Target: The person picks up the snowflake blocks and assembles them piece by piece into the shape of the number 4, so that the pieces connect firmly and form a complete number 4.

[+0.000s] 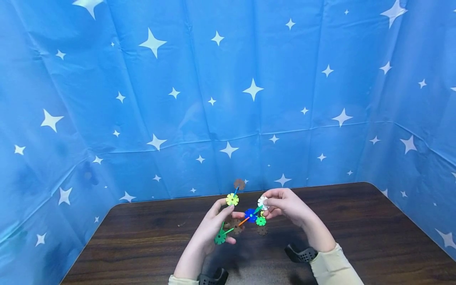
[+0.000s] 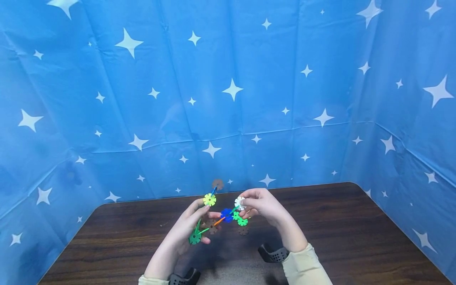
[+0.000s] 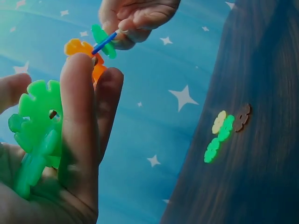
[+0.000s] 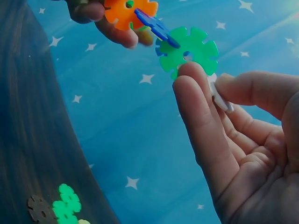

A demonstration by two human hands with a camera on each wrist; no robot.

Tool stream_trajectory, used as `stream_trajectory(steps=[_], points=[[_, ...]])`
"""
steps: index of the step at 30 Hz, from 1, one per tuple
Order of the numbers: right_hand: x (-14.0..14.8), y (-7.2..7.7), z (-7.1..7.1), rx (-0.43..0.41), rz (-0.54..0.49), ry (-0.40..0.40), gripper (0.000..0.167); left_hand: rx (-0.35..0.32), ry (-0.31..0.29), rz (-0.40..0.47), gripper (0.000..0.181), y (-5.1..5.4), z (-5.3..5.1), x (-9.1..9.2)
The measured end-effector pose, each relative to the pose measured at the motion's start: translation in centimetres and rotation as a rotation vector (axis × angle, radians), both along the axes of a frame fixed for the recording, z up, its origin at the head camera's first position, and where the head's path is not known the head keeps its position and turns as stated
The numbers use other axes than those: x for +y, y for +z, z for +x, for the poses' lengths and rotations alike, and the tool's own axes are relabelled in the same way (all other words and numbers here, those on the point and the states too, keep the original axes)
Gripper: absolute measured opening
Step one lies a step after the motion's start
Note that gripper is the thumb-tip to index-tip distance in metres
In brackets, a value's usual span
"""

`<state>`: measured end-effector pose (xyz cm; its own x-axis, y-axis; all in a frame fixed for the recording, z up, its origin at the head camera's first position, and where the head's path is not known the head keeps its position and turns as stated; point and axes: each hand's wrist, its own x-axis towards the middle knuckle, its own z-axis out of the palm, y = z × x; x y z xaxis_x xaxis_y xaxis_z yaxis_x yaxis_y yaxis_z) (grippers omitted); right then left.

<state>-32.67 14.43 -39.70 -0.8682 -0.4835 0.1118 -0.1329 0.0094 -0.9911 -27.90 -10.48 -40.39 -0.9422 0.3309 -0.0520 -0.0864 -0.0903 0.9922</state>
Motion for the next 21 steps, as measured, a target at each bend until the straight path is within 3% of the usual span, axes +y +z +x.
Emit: stream_trajectory(steps=[10, 14, 21], points=[[-0.2, -0.8, -0.5, -0.062, -0.070, -0.068, 0.023, -0.041, 0.018, 0.050, 0.059, -0.6, -0.6, -0.6], [-0.3, -1.1, -0.7, -0.100, -0.122, -0.095, 0.025, -0.046, 0.055, 0.068, 0.068, -0.9, -0.7, -0.6], [-0.6, -0.9, -0.7, -0.192, -0.255, -0.185, 0.027, -0.056, 0.052, 0.241, 0.077, -1.5, -1.0, -1.0]])
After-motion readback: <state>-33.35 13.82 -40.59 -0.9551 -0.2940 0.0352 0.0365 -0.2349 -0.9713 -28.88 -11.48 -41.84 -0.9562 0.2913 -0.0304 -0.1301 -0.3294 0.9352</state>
